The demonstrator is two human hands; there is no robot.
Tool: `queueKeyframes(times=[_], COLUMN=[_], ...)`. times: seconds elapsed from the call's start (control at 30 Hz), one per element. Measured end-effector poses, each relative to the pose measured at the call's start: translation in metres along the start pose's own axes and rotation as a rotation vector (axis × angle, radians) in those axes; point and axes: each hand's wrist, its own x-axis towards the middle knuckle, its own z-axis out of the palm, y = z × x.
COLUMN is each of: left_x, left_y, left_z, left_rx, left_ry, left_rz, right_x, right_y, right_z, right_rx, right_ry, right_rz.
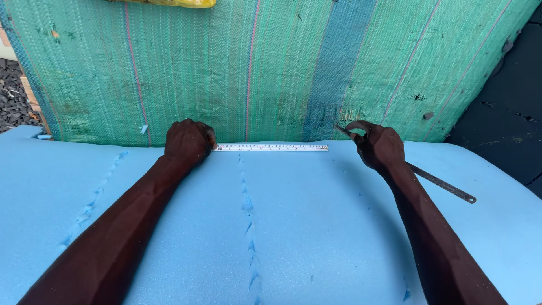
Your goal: Measuring and marking a blue foam cylinder using a tape measure and a pen
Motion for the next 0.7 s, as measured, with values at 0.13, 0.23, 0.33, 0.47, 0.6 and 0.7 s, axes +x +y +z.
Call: queueKeyframes(times=[0.13,0.23,0.33,0.47,0.6,0.7], left_x=[0.013,0.008,0.007,0.016,0.02,0.019], left_y=[-0.003,-0.013,-0.03,-0.028,-0.034,-0.037], left_z=[0.004,0.005,0.015,0.019,0.023,0.026], left_rx=[-0.025,-0.041,-0.083,-0.104,-0.122,-0.132], left_ry=[-0.043,-0.072,-0.101,-0.134,-0.18,-0.219], left_rz=[-0.018,-0.018,-0.007,-0.018,-0.019,-0.033], right_x=[0.0,-0.001,0.032,0.029,0.036,0.04], right_y=[-0.005,-0.004,0.009,-0.005,-0.018,-0.025], right_z=[0.0,-0.001,0.031,0.05,0.058,0.075], right_rx=[-0.003,0.0,-0.024,-0.267,-0.214,-0.206], right_ry=[-0.016,-0.017,-0.033,-0.028,-0.045,-0.046], right_rz=[0.016,0.036,0.052,0.06,0.013,-0.006])
